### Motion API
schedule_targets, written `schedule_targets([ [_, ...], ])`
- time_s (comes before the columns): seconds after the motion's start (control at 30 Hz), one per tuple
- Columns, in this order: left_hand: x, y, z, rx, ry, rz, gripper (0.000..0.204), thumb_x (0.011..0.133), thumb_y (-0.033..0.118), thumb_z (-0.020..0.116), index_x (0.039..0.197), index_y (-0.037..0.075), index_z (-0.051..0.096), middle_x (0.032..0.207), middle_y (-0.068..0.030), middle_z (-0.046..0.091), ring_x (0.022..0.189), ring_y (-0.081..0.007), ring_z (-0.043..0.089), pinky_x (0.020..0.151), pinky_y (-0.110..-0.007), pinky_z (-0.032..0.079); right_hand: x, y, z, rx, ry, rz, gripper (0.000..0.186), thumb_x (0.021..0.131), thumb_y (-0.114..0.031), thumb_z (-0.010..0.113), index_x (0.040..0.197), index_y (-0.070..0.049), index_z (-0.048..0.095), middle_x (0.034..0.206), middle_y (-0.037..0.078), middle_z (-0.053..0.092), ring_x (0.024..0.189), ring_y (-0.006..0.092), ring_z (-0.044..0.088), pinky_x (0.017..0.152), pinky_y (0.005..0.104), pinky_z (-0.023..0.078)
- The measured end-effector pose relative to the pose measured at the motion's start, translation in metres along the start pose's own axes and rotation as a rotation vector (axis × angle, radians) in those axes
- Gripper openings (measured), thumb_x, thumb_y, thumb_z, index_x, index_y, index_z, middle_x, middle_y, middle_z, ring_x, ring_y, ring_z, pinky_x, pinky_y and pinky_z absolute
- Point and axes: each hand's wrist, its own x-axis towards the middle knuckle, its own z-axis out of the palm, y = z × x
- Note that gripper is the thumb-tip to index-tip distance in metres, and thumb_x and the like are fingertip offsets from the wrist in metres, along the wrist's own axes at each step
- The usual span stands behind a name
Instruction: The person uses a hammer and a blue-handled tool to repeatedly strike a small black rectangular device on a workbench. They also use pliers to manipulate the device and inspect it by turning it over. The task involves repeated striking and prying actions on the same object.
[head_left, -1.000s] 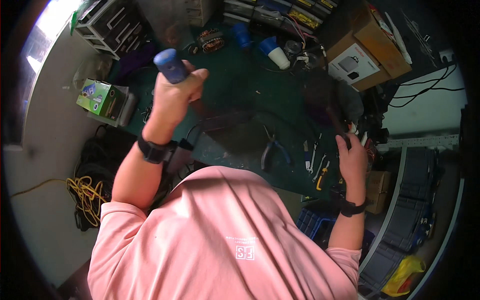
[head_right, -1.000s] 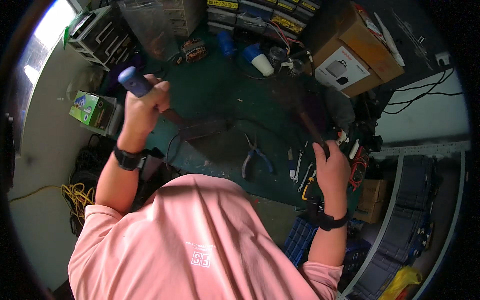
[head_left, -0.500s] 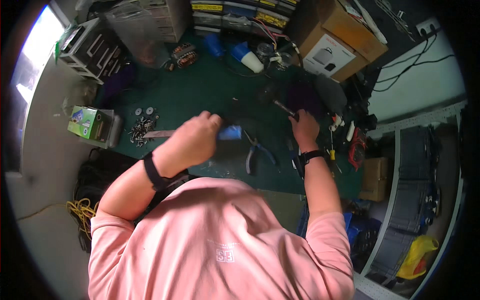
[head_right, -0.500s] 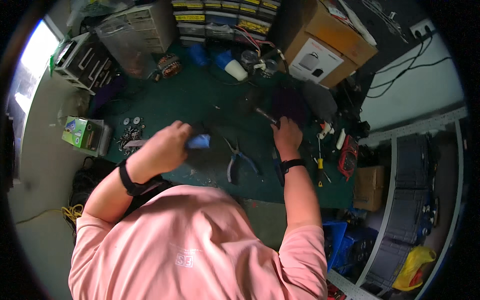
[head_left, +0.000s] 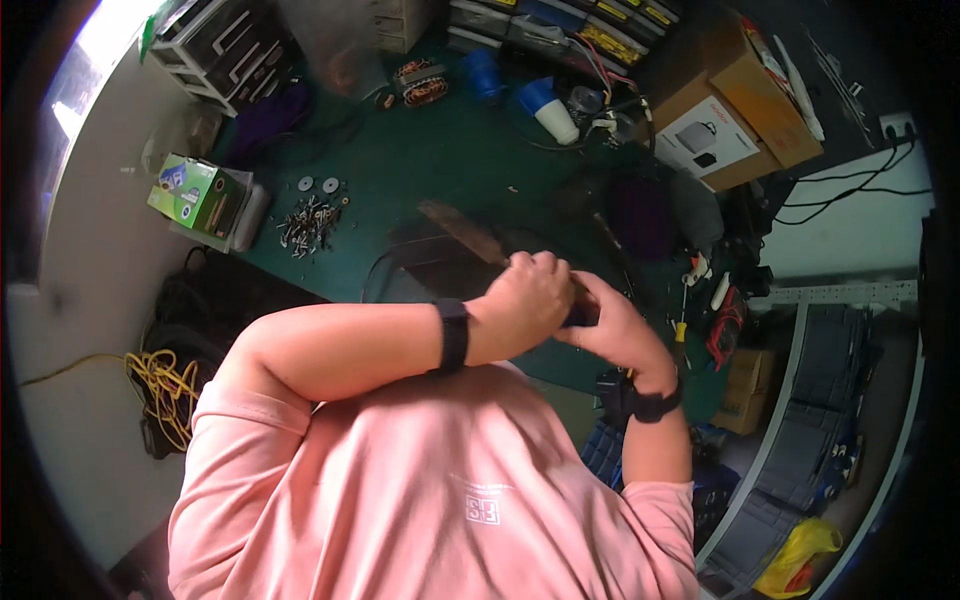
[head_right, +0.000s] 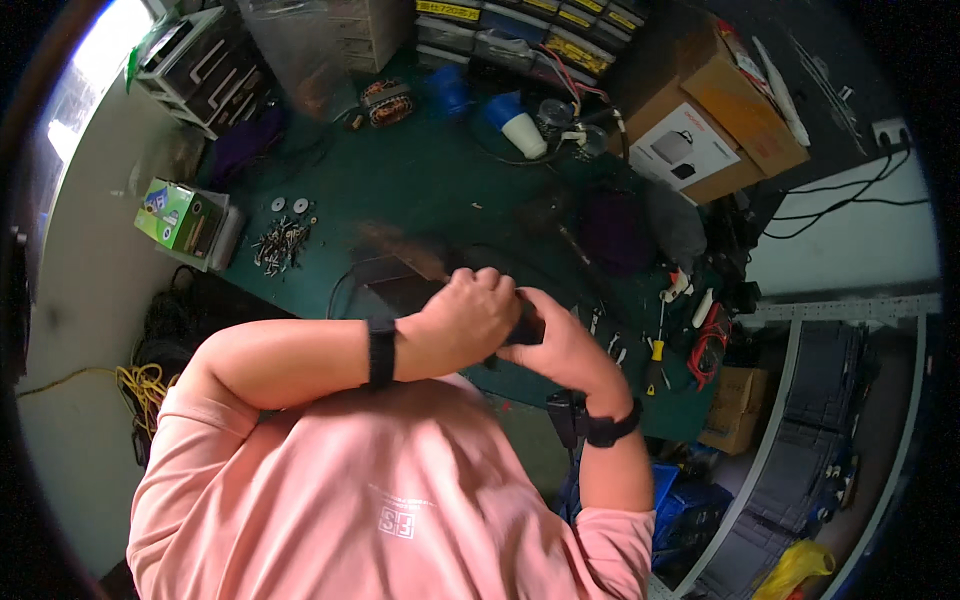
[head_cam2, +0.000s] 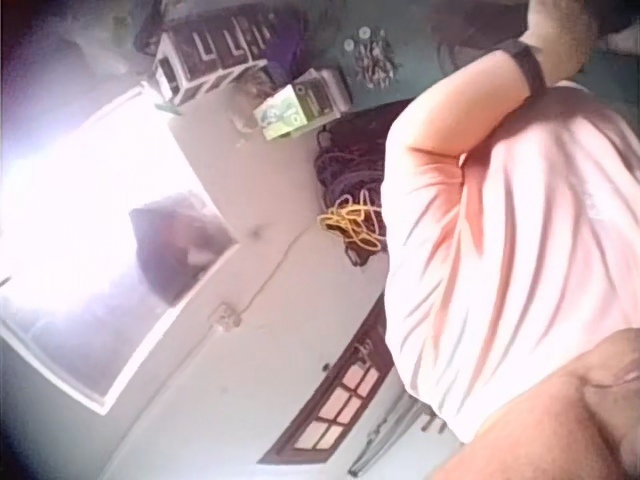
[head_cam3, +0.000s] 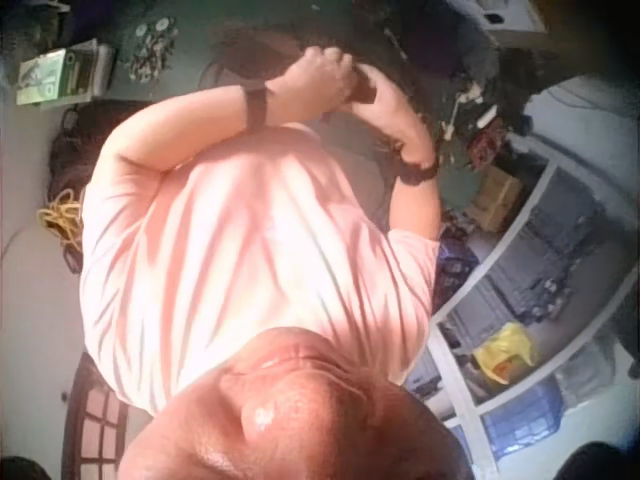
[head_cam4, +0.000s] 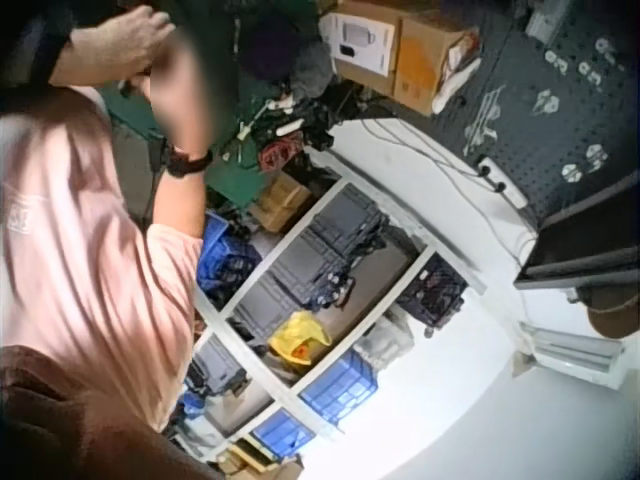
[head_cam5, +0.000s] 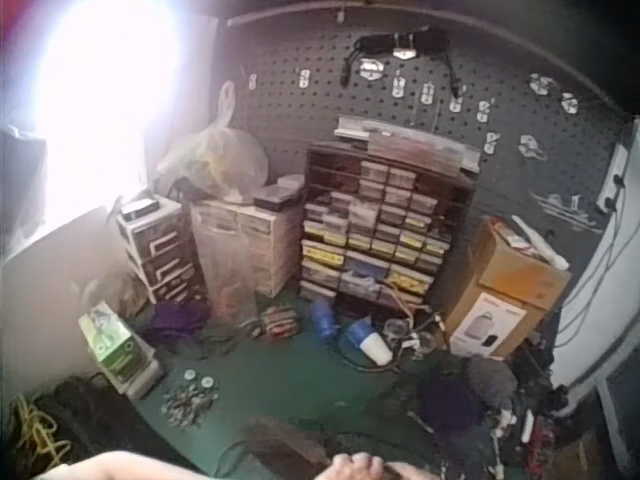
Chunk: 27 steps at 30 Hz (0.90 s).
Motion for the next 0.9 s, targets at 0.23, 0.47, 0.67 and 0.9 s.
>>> schedule_targets([
  [0.23,-0.006,-0.011,-0.004,-0.361,0.195,0.15,0.033,0.078,0.023,0.068,0.105,0.004,0.068,0.102,-0.0084,0.06,0.096,-0.025,0.058,0.081,-0.035,0.046,-0.03,0.033,0.03,-0.286,0.352,0.094,0.054,0.08,-0.009,0.074,0.129,-0.001,0.054,0.115,0.023,0.065,0.107,0.0371,0.065,0.09,0.0404,0.05],
  [0.47,-0.118,-0.173,0.044,-0.855,0.042,-0.758,0.027,0.085,0.011,0.066,0.108,-0.004,0.064,0.103,-0.0201,0.068,0.097,-0.0321,0.067,0.081,-0.038,0.053,-0.109,0.118,0.03,-0.461,0.662,0.428,0.044,0.082,-0.015,0.073,0.122,-0.001,0.059,0.107,0.024,0.067,0.099,0.0394,0.066,0.084,0.0421,0.051],
  [0.67,-0.153,-0.171,0.099,-0.958,-0.11,-0.784,0.025,0.08,0.022,0.065,0.081,-0.003,0.068,0.079,-0.0267,0.064,0.077,-0.0424,0.064,0.067,-0.045,0.05,-0.107,0.173,0.047,-0.574,0.723,0.43,0.046,0.084,-0.019,0.073,0.124,-0.002,0.058,0.113,0.023,0.065,0.102,0.042,0.063,0.088,0.0454,0.05],
  [0.9,-0.155,-0.179,0.151,-0.716,-0.128,-0.562,0.021,0.083,0.018,0.06,0.08,-0.002,0.067,0.077,-0.023,0.063,0.071,-0.0384,0.062,0.066,-0.043,0.048,-0.057,0.125,0.04,-0.846,0.677,0.194,0.046,0.078,-0.017,0.077,0.119,-0.004,0.061,0.109,0.017,0.06,0.108,0.0394,0.055,0.096,0.0451,0.044],
])
